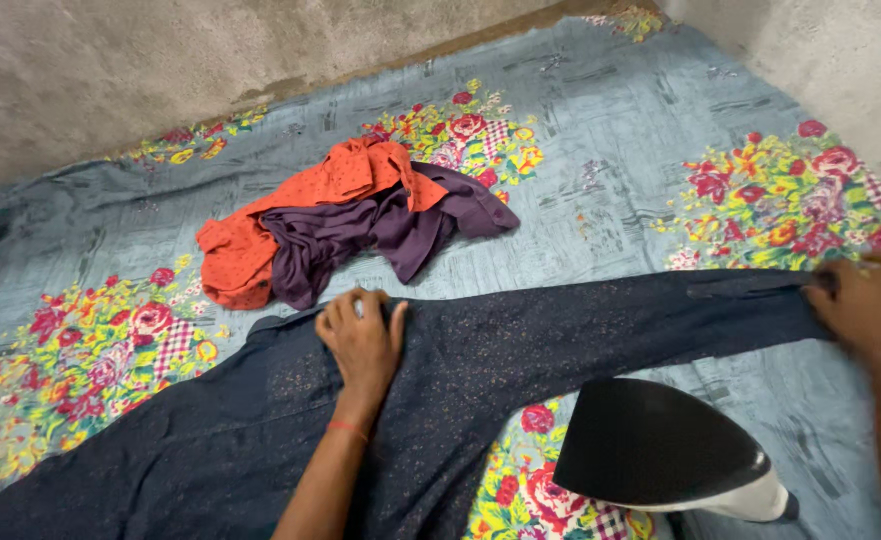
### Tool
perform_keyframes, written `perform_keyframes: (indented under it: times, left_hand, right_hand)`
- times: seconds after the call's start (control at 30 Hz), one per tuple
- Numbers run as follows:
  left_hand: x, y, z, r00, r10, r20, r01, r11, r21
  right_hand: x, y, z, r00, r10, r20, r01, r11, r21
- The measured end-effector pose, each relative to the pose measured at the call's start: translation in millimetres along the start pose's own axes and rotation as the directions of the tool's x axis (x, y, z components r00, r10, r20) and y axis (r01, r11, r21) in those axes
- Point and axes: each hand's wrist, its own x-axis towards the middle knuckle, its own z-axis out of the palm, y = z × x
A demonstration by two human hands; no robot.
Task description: The person irons a yellow shirt and then a dark blue patterned shirt on a bed. They use an iron to smooth the fabric, adjusting the shirts as needed.
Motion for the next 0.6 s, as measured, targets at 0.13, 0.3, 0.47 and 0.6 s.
perform_keyframes:
  times: [0.13,0.3,0.47,0.6]
  left_hand:
    - [-19,44,-9,0.967,0.098,0.233,-0.045,0.974,-0.222]
    - [-40,55,-19,0.927,0.201,0.316,-0.082,0.932,-0.353]
    - [-44,2,-53,0.971,0.181,0.156,-0.095,0.892,-0.442]
    - [-36,-88,-82,0.985,-0.061,0.158,0.089,0.981,-0.171]
  right_hand:
    - [-26,-64,-20,0.999,0.012,0.033,-0.009,0.996,-0.084]
    - [-20,-110,-71,0.989,-0.044,0.139,0.043,0.999,0.008]
    - [-52,-144,-187,0.952,-0.165,-0.258,0.251,0.902,0.352]
    - [-113,-187,-248,0.822,-0.414,-0.392,0.568,0.652,0.502]
